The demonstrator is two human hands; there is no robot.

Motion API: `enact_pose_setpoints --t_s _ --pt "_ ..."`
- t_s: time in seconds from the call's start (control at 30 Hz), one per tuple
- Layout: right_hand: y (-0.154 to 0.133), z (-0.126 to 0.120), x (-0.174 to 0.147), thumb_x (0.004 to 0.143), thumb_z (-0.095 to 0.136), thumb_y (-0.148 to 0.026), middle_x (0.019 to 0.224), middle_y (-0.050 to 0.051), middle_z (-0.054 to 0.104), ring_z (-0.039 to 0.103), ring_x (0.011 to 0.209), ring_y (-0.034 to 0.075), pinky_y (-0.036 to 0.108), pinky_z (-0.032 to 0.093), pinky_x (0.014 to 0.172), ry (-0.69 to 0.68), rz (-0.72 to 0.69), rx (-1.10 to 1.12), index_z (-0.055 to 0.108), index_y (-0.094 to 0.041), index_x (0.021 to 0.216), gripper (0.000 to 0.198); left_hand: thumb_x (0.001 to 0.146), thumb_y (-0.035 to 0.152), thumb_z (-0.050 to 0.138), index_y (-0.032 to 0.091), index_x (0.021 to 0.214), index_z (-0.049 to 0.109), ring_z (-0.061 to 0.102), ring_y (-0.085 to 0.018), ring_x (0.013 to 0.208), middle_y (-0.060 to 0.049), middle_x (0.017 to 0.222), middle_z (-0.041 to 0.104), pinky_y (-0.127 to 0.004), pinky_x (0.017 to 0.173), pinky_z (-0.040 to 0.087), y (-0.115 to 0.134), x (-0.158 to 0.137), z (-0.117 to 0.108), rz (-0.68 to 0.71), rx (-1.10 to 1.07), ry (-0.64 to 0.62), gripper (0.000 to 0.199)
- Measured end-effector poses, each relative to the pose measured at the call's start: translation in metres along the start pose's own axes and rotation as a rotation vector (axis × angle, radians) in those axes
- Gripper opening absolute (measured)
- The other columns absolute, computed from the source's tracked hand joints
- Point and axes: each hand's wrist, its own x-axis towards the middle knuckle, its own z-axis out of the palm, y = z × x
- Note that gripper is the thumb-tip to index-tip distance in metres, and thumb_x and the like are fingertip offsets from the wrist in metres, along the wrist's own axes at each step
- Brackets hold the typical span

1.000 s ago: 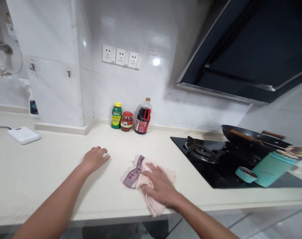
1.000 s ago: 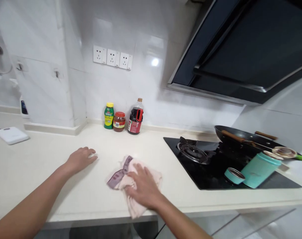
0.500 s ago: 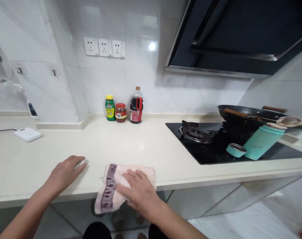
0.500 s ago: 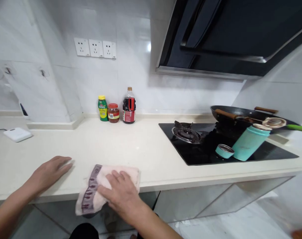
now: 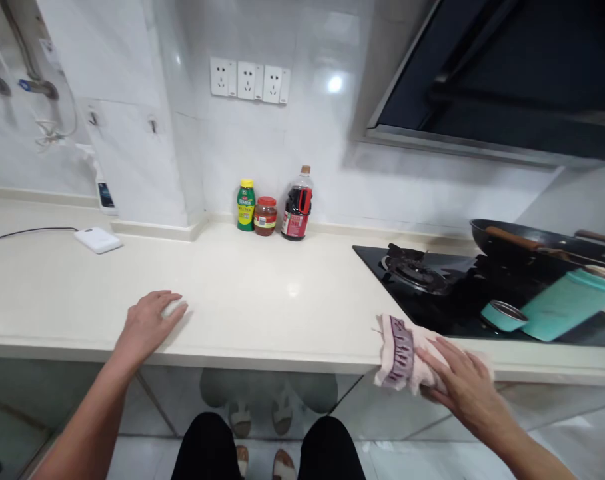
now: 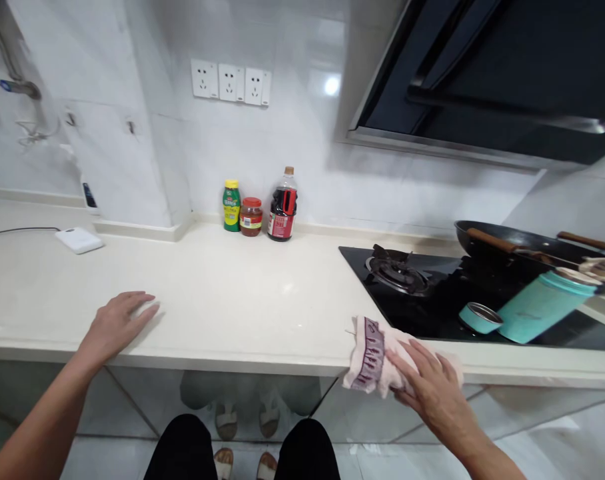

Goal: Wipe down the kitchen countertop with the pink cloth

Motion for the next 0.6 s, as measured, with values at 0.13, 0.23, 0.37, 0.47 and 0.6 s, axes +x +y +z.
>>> enact_pose_setpoints --t_s 0.13,0.23,0.37,0.47,0.6 --pt "-0.015 0.006 0.008 0.097 0.070 -0.047 0.156 0.005 0.044 0.038 0.143 0.035 0.059 0.040 0.112 0.037 -0.094 -0.015 0.058 -0.041 0.137 0.042 0.091 0.058 0.043 0.022 0.119 0.070 0.053 -0.031 0.136 -0.011 0.138 0.065 -0.050 0.116 0.037 -0.001 -0.003 0.003 0.014 0.011 0.002 0.053" --pt "-0.053 0.026 0.016 0.090 0.076 -0.047 0.153 0.003 0.049 0.037 0.143 0.037 0.063 0.039 0.112 0.032 -0.207 -0.013 0.052 -0.045 0.145 0.061 0.091 0.059 0.043 0.022 0.119 0.070 0.055 -0.032 0.134 -0.011 0.138 0.065 -0.049 0.115 0.038 -0.004 -0.003 0.004 0.014 -0.007 -0.010 0.053" --pt "-0.150 0.052 0.029 0.079 0.083 -0.029 0.150 0.010 0.052 0.046 0.135 0.041 0.062 0.044 0.103 0.114 -0.431 0.042 0.050 -0.039 0.149 0.077 0.092 0.060 0.045 0.021 0.118 0.070 0.057 -0.032 0.132 -0.011 0.135 0.067 -0.049 0.113 0.040 -0.006 0.000 0.002 0.023 -0.037 -0.018 0.054" --pt "-0.239 0.059 0.039 0.083 0.080 -0.035 0.143 0.013 0.056 0.053 0.123 0.042 0.059 0.050 0.091 0.217 -0.555 0.080 0.055 -0.034 0.143 0.066 0.092 0.057 0.046 0.019 0.116 0.071 0.060 -0.030 0.127 -0.009 0.132 0.070 -0.045 0.112 0.042 -0.004 0.003 -0.005 0.003 -0.048 -0.037 0.051" --pt "-0.312 0.056 0.051 0.102 0.057 -0.036 0.146 0.009 0.053 0.050 0.126 0.036 0.053 0.052 0.095 0.338 -0.666 0.094 0.054 -0.033 0.140 0.039 0.088 0.058 0.047 0.022 0.112 0.074 0.066 -0.027 0.117 -0.003 0.125 0.074 -0.042 0.108 0.046 -0.009 0.008 -0.008 -0.089 -0.017 -0.026 0.051"
